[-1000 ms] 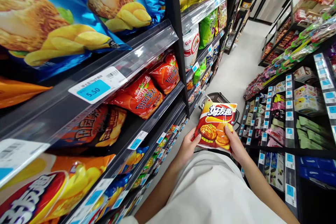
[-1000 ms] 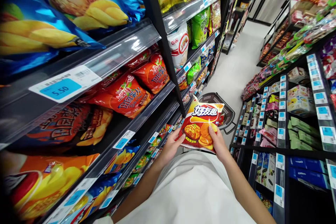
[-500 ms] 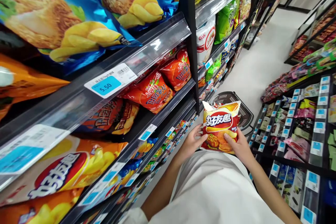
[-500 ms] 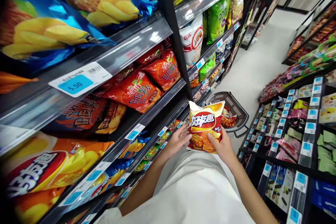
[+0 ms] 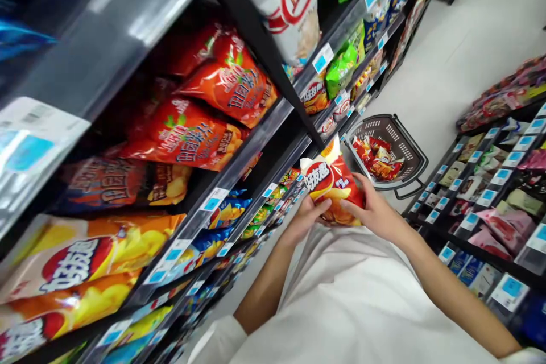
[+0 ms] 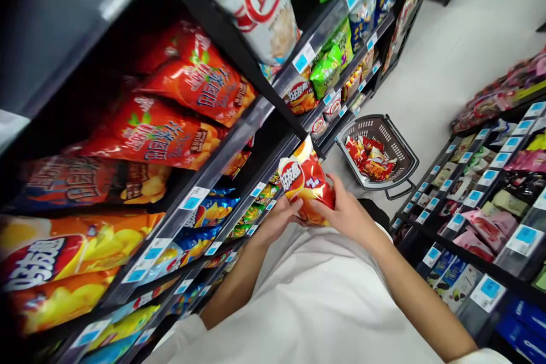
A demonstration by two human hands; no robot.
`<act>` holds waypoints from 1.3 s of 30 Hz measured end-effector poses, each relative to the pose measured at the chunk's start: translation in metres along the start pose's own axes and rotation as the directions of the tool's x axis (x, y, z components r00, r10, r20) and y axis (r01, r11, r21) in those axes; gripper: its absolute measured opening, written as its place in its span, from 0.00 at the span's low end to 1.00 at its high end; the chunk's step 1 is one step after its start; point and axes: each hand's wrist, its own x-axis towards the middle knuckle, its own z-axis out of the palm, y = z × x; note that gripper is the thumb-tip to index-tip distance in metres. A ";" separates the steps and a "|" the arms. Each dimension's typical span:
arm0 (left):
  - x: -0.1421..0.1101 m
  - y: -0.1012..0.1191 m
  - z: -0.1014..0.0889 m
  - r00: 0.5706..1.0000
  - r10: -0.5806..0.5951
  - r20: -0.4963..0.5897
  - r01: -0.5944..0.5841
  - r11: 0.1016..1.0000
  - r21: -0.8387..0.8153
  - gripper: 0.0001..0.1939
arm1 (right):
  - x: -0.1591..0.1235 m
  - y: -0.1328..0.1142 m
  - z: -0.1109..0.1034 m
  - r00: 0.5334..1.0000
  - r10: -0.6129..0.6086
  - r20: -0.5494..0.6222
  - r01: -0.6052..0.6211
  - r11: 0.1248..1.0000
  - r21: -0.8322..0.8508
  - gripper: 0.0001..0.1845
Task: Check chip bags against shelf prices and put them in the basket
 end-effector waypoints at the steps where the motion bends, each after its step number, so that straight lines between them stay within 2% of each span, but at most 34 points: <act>1: 0.004 0.000 0.007 0.999 0.000 -0.036 -0.001 1.000 -0.022 0.42 | 0.002 0.001 -0.009 0.999 0.017 0.035 -0.019 0.998 0.060 0.40; 4: 0.016 -0.002 0.027 0.991 0.010 -0.135 -0.027 0.992 -0.119 0.38 | 0.005 0.006 -0.036 0.989 0.035 0.146 -0.075 0.957 0.280 0.38; 6: 0.023 -0.007 0.038 0.983 0.005 -0.185 -0.042 0.980 -0.197 0.36 | 0.008 0.009 -0.053 0.984 0.041 0.175 -0.101 0.931 0.350 0.37; 10: 0.028 -0.020 0.049 0.956 -0.017 -0.292 -0.079 0.946 -0.313 0.33 | 0.016 0.014 -0.076 0.980 0.052 0.193 -0.115 0.936 0.332 0.35; 13: 0.027 -0.032 0.043 0.912 -0.057 -0.407 -0.114 0.917 -0.383 0.33 | 0.022 0.018 -0.084 0.976 0.042 0.212 -0.112 0.935 0.335 0.34; 19: 0.037 -0.052 0.001 0.774 -0.140 -0.617 -0.186 0.882 -0.433 0.25 | 0.035 0.032 -0.095 0.971 0.109 0.213 -0.170 0.941 0.294 0.30; 21: 0.047 -0.057 -0.017 0.725 -0.154 -0.672 -0.203 0.884 -0.421 0.24 | 0.040 0.038 -0.100 0.970 0.143 0.195 -0.195 0.939 0.283 0.29; 24: 0.069 -0.062 -0.043 0.677 -0.158 -0.719 -0.209 0.895 -0.394 0.24 | 0.048 0.047 -0.108 0.972 0.190 0.135 -0.221 0.936 0.275 0.28; 26: 0.086 -0.061 -0.058 0.637 -0.166 -0.753 -0.203 0.906 -0.371 0.24 | 0.054 0.051 -0.113 0.971 0.223 0.083 -0.237 0.934 0.268 0.27; 28: 0.104 -0.055 -0.073 0.570 -0.168 -0.804 -0.215 0.914 -0.344 0.24 | 0.060 0.054 -0.119 0.967 0.254 0.036 -0.254 0.930 0.266 0.26; 30: 0.121 -0.045 -0.087 0.502 -0.158 -0.850 -0.253 0.913 -0.319 0.23 | 0.067 0.055 -0.123 0.961 0.277 0.002 -0.267 0.926 0.268 0.26; 32: 0.138 -0.032 -0.101 0.452 -0.127 -0.883 -0.311 0.905 -0.289 0.21 | 0.075 0.055 -0.125 0.956 0.292 -0.026 -0.274 0.922 0.274 0.26; 35: 0.161 -0.012 -0.124 0.432 -0.035 -0.901 -0.386 0.896 -0.220 0.22 | 0.089 0.055 -0.125 0.949 0.308 -0.066 -0.278 0.917 0.288 0.26; 39: 0.192 0.013 -0.152 0.458 0.063 -0.887 -0.397 0.907 -0.141 0.25 | 0.108 0.057 -0.123 0.944 0.311 -0.108 -0.263 0.910 0.320 0.26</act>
